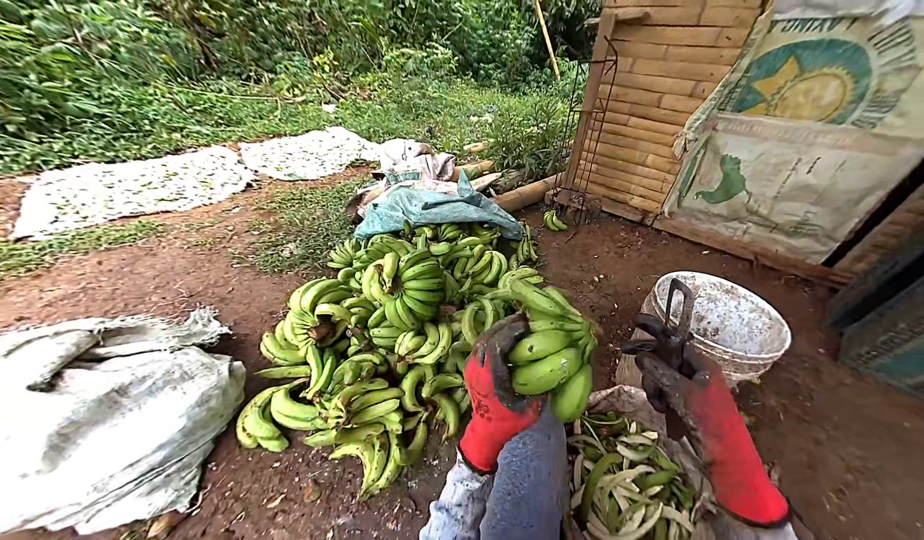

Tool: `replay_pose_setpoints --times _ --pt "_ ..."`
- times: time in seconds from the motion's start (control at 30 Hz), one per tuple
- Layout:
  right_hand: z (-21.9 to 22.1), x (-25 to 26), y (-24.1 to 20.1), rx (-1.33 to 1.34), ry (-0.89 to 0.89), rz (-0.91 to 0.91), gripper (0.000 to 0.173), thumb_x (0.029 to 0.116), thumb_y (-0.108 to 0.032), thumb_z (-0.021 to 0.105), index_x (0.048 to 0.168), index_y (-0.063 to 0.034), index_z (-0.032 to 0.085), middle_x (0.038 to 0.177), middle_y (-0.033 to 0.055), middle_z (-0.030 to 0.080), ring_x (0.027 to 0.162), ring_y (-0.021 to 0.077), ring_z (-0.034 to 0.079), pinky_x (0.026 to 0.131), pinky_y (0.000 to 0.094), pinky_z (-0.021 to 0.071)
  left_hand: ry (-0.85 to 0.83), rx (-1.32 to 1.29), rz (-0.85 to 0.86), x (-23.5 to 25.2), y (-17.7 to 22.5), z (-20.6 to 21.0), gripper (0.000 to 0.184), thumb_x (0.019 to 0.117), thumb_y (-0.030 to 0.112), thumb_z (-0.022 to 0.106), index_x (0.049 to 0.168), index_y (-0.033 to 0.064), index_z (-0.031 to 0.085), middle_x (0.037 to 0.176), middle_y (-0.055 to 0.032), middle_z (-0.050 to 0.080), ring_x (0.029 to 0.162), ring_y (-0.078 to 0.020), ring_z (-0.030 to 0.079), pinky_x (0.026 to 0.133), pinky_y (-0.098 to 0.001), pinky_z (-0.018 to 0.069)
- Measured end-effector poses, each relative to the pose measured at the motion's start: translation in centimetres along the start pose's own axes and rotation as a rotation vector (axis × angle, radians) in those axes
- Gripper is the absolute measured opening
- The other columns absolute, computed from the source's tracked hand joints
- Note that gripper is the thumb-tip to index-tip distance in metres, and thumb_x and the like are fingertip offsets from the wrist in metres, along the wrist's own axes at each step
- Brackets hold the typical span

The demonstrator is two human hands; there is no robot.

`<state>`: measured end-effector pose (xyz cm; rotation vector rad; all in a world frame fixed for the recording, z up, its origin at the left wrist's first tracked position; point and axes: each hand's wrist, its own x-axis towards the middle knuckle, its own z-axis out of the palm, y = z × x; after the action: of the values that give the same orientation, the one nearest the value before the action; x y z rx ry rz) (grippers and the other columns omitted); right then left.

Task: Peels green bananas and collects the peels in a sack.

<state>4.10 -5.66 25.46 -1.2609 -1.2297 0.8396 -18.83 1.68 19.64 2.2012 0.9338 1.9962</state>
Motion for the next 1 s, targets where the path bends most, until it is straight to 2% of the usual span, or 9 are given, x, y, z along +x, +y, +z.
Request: replay_pose_setpoints --times 0.17,0.27,0.33,0.4,0.43,0.57,0.63,0.8,1.0 --pt "-4.7 -1.4 5.4 0.051 0.157 0.296 0.018 0.0926 -0.014 0.073 0.107 -0.0034 0.069 0.063 -0.0028 0.060 0.042 0.0023 0.044 0.039 0.0181 0.0392 -0.362 -0.232 -0.199 -6.4 5.5 7.5 0.071 0.0619 0.022 0.088 0.125 -0.0035 0.066 0.126 -0.0206 0.067 0.121 -0.0322 0.063 0.107 -0.0473 0.0498" --pt "-6.4 -4.4 11.3 -0.035 0.327 0.395 0.019 0.0902 -0.009 0.076 0.105 -0.0004 0.070 0.068 0.0009 0.063 0.046 0.0047 0.047 0.043 0.0217 0.0429 -0.605 -0.667 -0.799 -12.9 5.8 10.0 0.083 0.0836 0.021 0.078 0.150 -0.0077 0.038 0.154 -0.0257 0.041 0.144 -0.0302 0.041 0.120 -0.0413 0.0346" --pt "-6.5 -5.8 15.1 -0.242 0.321 0.446 0.024 0.0852 -0.012 0.082 0.105 -0.0010 0.073 0.077 0.0069 0.069 0.055 0.0122 0.056 0.051 0.0316 0.0494 -0.536 -0.889 -1.432 -16.9 6.5 10.5 0.069 0.1052 0.043 0.048 0.161 0.0095 0.024 0.157 -0.0226 0.038 0.135 -0.0340 0.048 0.104 -0.0535 0.0471" --pt "-6.2 -6.3 17.5 -0.465 0.198 0.517 0.026 0.0820 -0.017 0.084 0.104 -0.0046 0.076 0.089 0.0135 0.073 0.077 0.0262 0.067 0.073 0.0512 0.0545 -0.530 -0.886 -1.685 -20.0 6.2 11.3 0.073 0.1056 0.058 0.037 0.163 0.0178 0.018 0.153 -0.0296 0.039 0.123 -0.0493 0.055 0.088 -0.0700 0.0505" --pt "-5.7 -6.5 18.0 -0.527 0.127 0.521 0.027 0.0815 -0.019 0.084 0.104 -0.0057 0.076 0.093 0.0149 0.073 0.085 0.0297 0.068 0.080 0.0559 0.0538 -0.604 -0.911 -1.584 -20.8 5.8 11.5 0.069 0.1079 0.047 0.038 0.163 0.0150 0.011 0.152 -0.0300 0.039 0.123 -0.0460 0.057 0.089 -0.0651 0.0540" --pt "-6.0 -6.6 18.4 -0.546 0.052 0.320 0.044 0.0799 -0.020 0.084 0.121 -0.0079 0.073 0.110 0.0158 0.072 0.101 0.0308 0.069 0.093 0.0555 0.0534 -0.513 -0.917 -1.573 -18.4 4.2 15.2 0.064 0.1065 0.062 0.024 0.142 0.0154 0.051 0.122 -0.0132 0.066 0.106 -0.0249 0.066 0.087 -0.0511 0.0558" --pt "-6.6 -6.5 18.9 -0.499 0.072 0.258 0.055 0.0785 -0.020 0.085 0.130 -0.0090 0.069 0.120 0.0137 0.071 0.109 0.0265 0.068 0.099 0.0504 0.0537 -0.536 -0.763 -1.323 -16.2 2.3 16.2 0.059 0.1115 0.047 0.026 0.153 0.0086 0.042 0.144 -0.0138 0.056 0.128 -0.0182 0.057 0.107 -0.0408 0.0482" --pt "-4.1 -8.2 24.9 -0.489 0.128 0.512 0.063 0.0840 -0.015 0.082 0.141 -0.0025 0.058 0.127 0.0211 0.068 0.119 0.0334 0.065 0.107 0.0519 0.0487 -0.820 -0.247 -1.191 -17.1 -1.6 20.0 0.067 0.0974 0.043 0.067 0.145 -0.0015 0.050 0.145 -0.0224 0.055 0.138 -0.0297 0.050 0.118 -0.0462 0.0377" --pt "-2.9 -10.9 28.5 -0.487 0.143 0.852 0.058 0.0889 -0.015 0.077 0.141 0.0003 0.056 0.131 0.0247 0.065 0.123 0.0375 0.062 0.107 0.0553 0.0464 -1.300 0.069 -1.002 -21.7 -2.1 22.3 0.068 0.0971 0.053 0.062 0.148 0.0095 0.051 0.149 -0.0221 0.050 0.139 -0.0366 0.049 0.115 -0.0553 0.0377"
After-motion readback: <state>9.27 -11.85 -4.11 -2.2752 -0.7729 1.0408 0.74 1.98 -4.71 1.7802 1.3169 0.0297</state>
